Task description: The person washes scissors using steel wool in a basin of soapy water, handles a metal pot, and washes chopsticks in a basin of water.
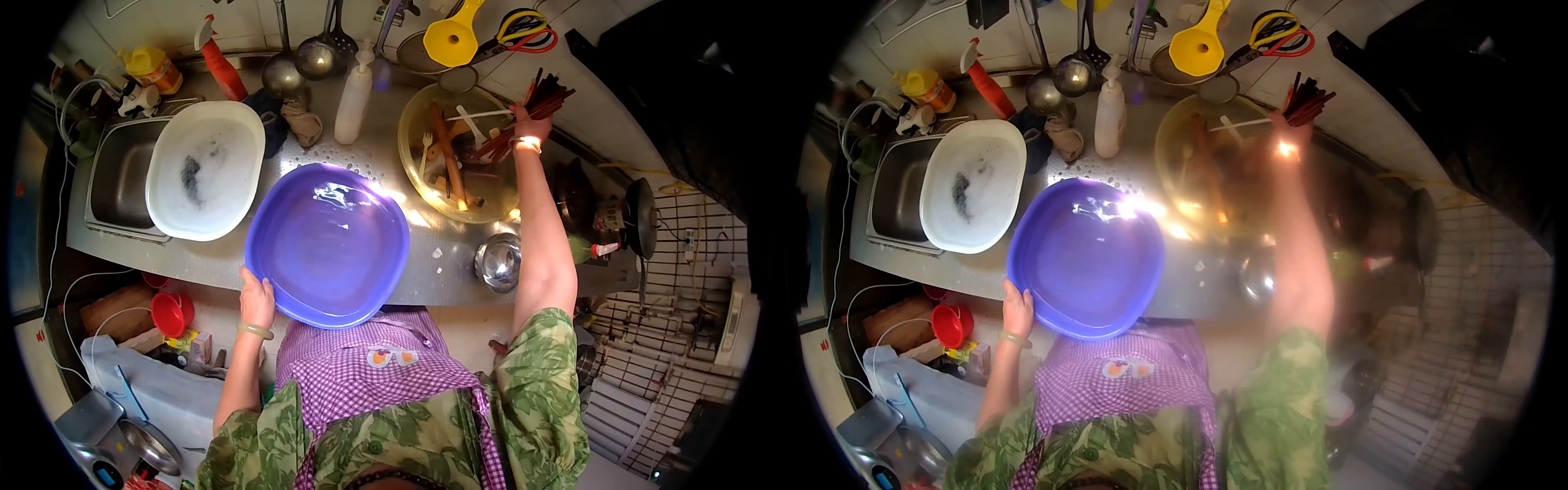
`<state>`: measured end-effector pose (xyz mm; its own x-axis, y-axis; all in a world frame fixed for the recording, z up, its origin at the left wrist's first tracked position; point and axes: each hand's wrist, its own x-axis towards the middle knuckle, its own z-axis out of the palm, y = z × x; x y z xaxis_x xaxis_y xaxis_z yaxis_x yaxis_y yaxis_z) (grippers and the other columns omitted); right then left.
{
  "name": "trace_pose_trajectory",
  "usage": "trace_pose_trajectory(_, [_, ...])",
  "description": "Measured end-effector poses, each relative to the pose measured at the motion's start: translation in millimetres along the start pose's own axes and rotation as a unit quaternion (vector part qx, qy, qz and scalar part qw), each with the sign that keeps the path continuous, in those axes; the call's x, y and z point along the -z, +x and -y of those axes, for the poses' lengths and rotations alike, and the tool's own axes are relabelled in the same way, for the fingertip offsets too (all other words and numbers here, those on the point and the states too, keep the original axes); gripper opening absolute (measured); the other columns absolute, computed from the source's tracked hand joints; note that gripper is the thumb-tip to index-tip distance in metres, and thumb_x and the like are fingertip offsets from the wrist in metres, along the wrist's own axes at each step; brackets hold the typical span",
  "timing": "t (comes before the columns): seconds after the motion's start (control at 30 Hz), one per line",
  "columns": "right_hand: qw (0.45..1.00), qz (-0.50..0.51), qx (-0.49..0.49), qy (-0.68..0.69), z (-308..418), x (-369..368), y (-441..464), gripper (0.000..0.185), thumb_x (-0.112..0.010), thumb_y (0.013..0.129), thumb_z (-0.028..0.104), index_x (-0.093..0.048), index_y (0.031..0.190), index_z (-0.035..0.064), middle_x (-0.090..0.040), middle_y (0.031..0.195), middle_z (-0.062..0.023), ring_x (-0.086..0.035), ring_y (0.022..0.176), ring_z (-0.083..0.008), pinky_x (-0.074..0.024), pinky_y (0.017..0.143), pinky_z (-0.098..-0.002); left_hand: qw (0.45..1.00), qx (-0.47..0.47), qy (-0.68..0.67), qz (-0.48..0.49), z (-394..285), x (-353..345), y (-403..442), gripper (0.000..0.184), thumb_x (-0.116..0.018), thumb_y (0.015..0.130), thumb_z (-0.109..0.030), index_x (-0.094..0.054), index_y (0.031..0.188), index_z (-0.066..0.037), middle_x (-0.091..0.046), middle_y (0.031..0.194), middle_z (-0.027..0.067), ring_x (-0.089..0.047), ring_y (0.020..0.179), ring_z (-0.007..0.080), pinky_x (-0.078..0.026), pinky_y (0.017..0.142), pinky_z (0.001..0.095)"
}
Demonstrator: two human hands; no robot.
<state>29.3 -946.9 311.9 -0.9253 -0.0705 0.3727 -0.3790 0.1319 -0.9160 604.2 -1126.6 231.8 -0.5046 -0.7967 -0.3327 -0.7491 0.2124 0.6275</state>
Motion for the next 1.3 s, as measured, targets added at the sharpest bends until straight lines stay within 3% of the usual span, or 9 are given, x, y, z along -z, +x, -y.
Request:
trace_pose_trajectory(0.17, [0.990,-0.089,-0.112,0.018,33.5,8.2,4.8,0.026,-0.064,0.075,-0.002,-0.053,0.099,-0.0070,-0.062,0.096,-0.0133,-0.060,0.075,-0.0214,-0.0484,0.071,-0.0353,0.991,0.054,0.117,0.027,-34.7,21.1,-9.8,0.058,-0.047,0.087,-0.010,-0.016,0.134,0.002,-0.058,0.095,0.0314,-0.057,0.087,0.0457,-0.044,0.077,0.0487])
trace_pose_trajectory(0.27, [0.982,-0.092,-0.133,0.095,62.2,13.5,-2.0,0.025,-0.065,0.075,-0.001,-0.054,0.095,-0.0120,-0.063,0.098,-0.0162,-0.061,0.076,-0.0241,-0.0492,0.072,-0.0361,0.925,-0.192,0.231,-0.232,-74.6,41.0,-16.8,0.062,-0.051,0.085,-0.008,-0.021,0.138,0.000,-0.054,0.111,0.0269,-0.055,0.099,0.0386,-0.043,0.085,0.0422])
trace_pose_trajectory(0.37, [0.988,-0.060,-0.101,0.101,30.5,31.4,12.2,0.024,-0.063,0.076,-0.002,-0.054,0.095,-0.0128,-0.063,0.096,-0.0180,-0.063,0.076,-0.0263,-0.0514,0.073,-0.0369,0.944,-0.284,0.017,-0.169,-97.2,36.3,-2.2,0.048,-0.053,0.083,-0.005,-0.039,0.129,0.002,-0.049,0.120,0.0221,-0.050,0.106,0.0336,-0.040,0.090,0.0391])
trace_pose_trajectory(0.43, [0.962,-0.099,-0.123,0.221,51.0,25.9,1.0,0.023,-0.062,0.075,-0.004,-0.054,0.096,-0.0116,-0.062,0.094,-0.0181,-0.063,0.077,-0.0275,-0.0533,0.073,-0.0378,0.943,-0.306,-0.066,-0.115,-131.3,26.1,8.5,0.034,-0.053,0.083,-0.006,-0.052,0.116,0.001,-0.057,0.107,0.0186,-0.057,0.095,0.0323,-0.045,0.082,0.0372])
trace_pose_trajectory(0.57, [0.892,-0.141,-0.202,0.379,39.8,26.5,-7.3,0.024,-0.058,0.075,-0.008,-0.055,0.098,-0.0093,-0.062,0.093,-0.0176,-0.063,0.081,-0.0283,-0.0547,0.078,-0.0398,0.904,-0.409,-0.098,-0.069,-200.9,-21.4,35.9,0.033,-0.055,0.084,-0.015,-0.053,0.116,-0.004,-0.060,0.103,0.0153,-0.062,0.086,0.0283,-0.048,0.075,0.0367])
trace_pose_trajectory(0.67, [0.904,-0.099,-0.207,0.361,39.8,29.0,-12.9,0.026,-0.056,0.077,-0.007,-0.053,0.103,-0.0092,-0.061,0.097,-0.0188,-0.062,0.089,-0.0322,-0.0529,0.081,-0.0420,0.913,-0.358,-0.188,0.060,-251.9,-56.5,51.4,0.034,-0.055,0.084,-0.020,-0.055,0.114,-0.003,-0.062,0.100,0.0170,-0.061,0.082,0.0295,-0.048,0.074,0.0342])
trace_pose_trajectory(0.83, [0.935,-0.075,-0.165,0.306,-18.2,40.1,2.8,0.026,-0.055,0.077,-0.006,-0.051,0.103,-0.0101,-0.061,0.098,-0.0222,-0.062,0.089,-0.0355,-0.0530,0.080,-0.0435,0.896,-0.335,-0.273,0.100,-286.9,-97.4,48.1,0.024,-0.055,0.085,-0.011,-0.056,0.105,0.000,-0.063,0.089,0.0164,-0.062,0.070,0.0239,-0.048,0.064,0.0330])
trace_pose_trajectory(1.17, [0.919,-0.073,-0.211,0.326,41.0,38.4,-19.0,0.017,-0.054,0.079,-0.004,-0.052,0.095,-0.0094,-0.061,0.098,-0.0246,-0.062,0.089,-0.0352,-0.0536,0.080,-0.0441,0.905,-0.239,-0.318,0.151,-255.6,-112.4,64.1,0.021,-0.054,0.086,-0.011,-0.058,0.104,-0.001,-0.066,0.087,0.0134,-0.066,0.077,0.0187,-0.050,0.067,0.0281])
trace_pose_trajectory(1.3, [0.930,-0.049,-0.198,0.305,65.3,32.1,-28.4,0.009,-0.060,0.076,0.004,-0.053,0.079,-0.0007,-0.056,0.072,-0.0094,-0.055,0.062,-0.0211,-0.0542,0.070,-0.0391,0.894,-0.190,-0.381,0.141,-239.0,-94.8,64.5,0.022,-0.053,0.088,-0.012,-0.058,0.106,0.000,-0.066,0.090,0.0107,-0.066,0.080,0.0171,-0.049,0.070,0.0266])
